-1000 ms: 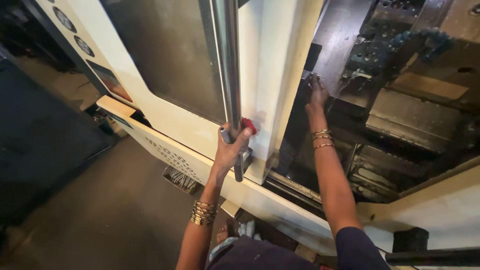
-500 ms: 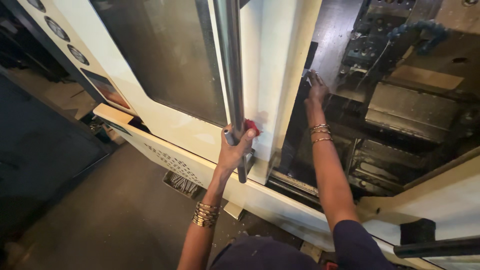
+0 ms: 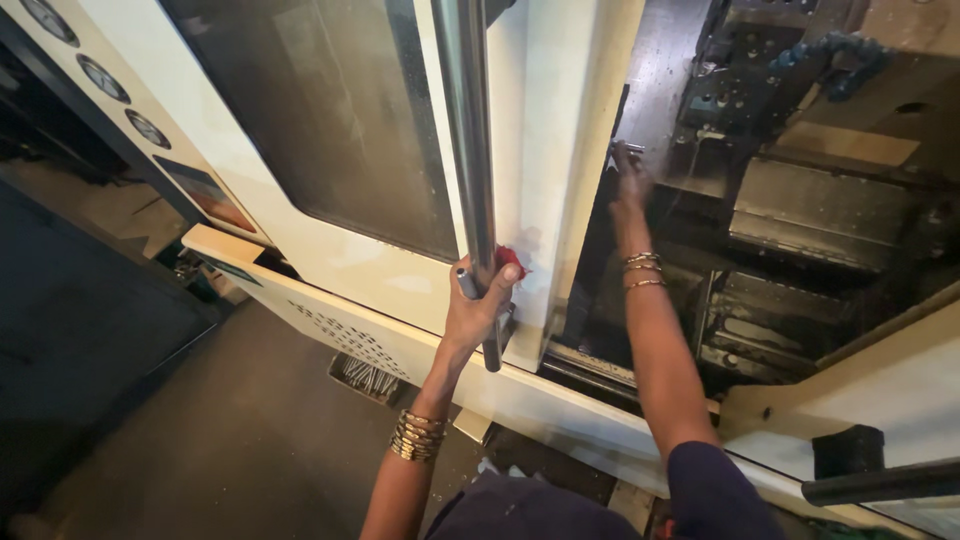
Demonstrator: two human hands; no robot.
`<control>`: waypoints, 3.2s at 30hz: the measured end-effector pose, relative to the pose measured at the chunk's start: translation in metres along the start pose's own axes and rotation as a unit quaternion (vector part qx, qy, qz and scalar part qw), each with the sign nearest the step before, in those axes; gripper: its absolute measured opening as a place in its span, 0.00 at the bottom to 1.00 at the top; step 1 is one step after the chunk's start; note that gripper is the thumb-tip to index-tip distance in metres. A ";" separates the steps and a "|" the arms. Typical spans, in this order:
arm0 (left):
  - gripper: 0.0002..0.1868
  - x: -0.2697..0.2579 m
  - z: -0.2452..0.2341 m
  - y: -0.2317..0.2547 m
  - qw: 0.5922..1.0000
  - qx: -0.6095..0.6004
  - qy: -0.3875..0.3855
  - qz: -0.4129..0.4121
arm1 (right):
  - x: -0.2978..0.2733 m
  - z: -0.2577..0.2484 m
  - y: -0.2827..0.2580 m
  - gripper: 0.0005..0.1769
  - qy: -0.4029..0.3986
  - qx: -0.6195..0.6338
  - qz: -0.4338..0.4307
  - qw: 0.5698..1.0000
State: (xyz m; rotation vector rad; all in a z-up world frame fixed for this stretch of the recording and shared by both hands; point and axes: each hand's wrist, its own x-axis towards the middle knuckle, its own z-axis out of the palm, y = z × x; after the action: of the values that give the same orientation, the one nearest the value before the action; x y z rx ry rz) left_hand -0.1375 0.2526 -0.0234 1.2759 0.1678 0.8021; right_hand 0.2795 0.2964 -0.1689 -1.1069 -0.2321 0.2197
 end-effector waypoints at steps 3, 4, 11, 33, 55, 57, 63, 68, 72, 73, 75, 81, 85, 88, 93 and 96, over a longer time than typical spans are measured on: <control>0.19 -0.001 -0.001 -0.001 1.000 0.019 0.000 0.011 | 0.004 0.007 0.005 0.20 0.033 -0.022 -0.024 0.999; 0.19 0.000 -0.001 -0.002 1.000 0.019 -0.002 0.010 | 0.005 0.005 0.004 0.19 0.051 -0.004 -0.022 0.998; 0.19 0.000 -0.004 -0.005 0.997 0.062 0.007 0.049 | 0.008 -0.016 -0.001 0.11 0.069 0.118 -0.117 0.984; 0.20 0.007 -0.027 0.003 0.989 0.057 0.112 0.072 | 0.017 -0.004 -0.009 0.11 0.088 0.165 -0.076 0.979; 0.18 0.019 -0.074 0.008 0.982 0.093 0.143 0.083 | 0.011 0.000 -0.017 0.13 0.144 0.125 -0.057 0.980; 0.15 0.023 -0.077 0.009 0.977 0.119 0.154 0.085 | 0.012 -0.003 -0.024 0.14 0.115 0.158 -0.084 0.977; 0.12 0.026 -0.094 0.004 0.986 0.071 0.135 0.065 | -0.023 -0.029 -0.042 0.21 0.057 0.016 0.016 0.998; 0.11 0.034 -0.113 0.001 0.980 0.112 0.134 0.093 | -0.129 -0.080 -0.069 0.14 -0.162 -0.158 -0.065 0.972; 0.12 0.036 -0.124 0.003 0.968 0.169 0.138 0.126 | -0.264 -0.114 -0.086 0.10 -0.154 -0.713 -0.349 0.588; 0.13 0.035 -0.126 0.005 0.965 0.178 0.139 0.134 | -0.293 -0.123 -0.097 0.11 -0.138 -0.688 -0.426 0.571; 0.14 0.038 -0.124 0.009 0.977 0.083 0.120 0.156 | -0.341 -0.145 -0.122 0.13 -0.094 -0.620 -0.370 0.685; 0.22 0.032 -0.121 0.021 0.973 0.101 0.141 0.152 | -0.439 -0.247 -0.222 0.08 0.058 -0.583 -0.436 0.683; 0.23 0.032 -0.118 0.020 0.971 0.109 0.150 0.152 | -0.446 -0.317 -0.290 0.11 0.259 -0.659 -0.337 0.620; 0.22 0.033 -0.116 0.018 0.969 0.109 0.167 0.145 | -0.433 -0.361 -0.334 0.13 0.217 -0.696 -0.370 0.576; 0.21 0.032 -0.101 0.020 0.964 0.131 0.160 0.168 | -0.405 -0.402 -0.380 0.15 0.203 -0.714 -0.373 0.557; 0.18 0.025 -0.084 0.020 0.965 0.116 0.165 0.167 | -0.394 -0.413 -0.397 0.17 0.183 -0.724 -0.381 0.546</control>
State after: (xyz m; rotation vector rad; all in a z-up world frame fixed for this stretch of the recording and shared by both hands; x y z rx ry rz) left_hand -0.1728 0.3355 -0.0244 1.4043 0.3261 1.3174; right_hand 0.0478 -0.3418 -0.0182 -2.5150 -0.5229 -1.2666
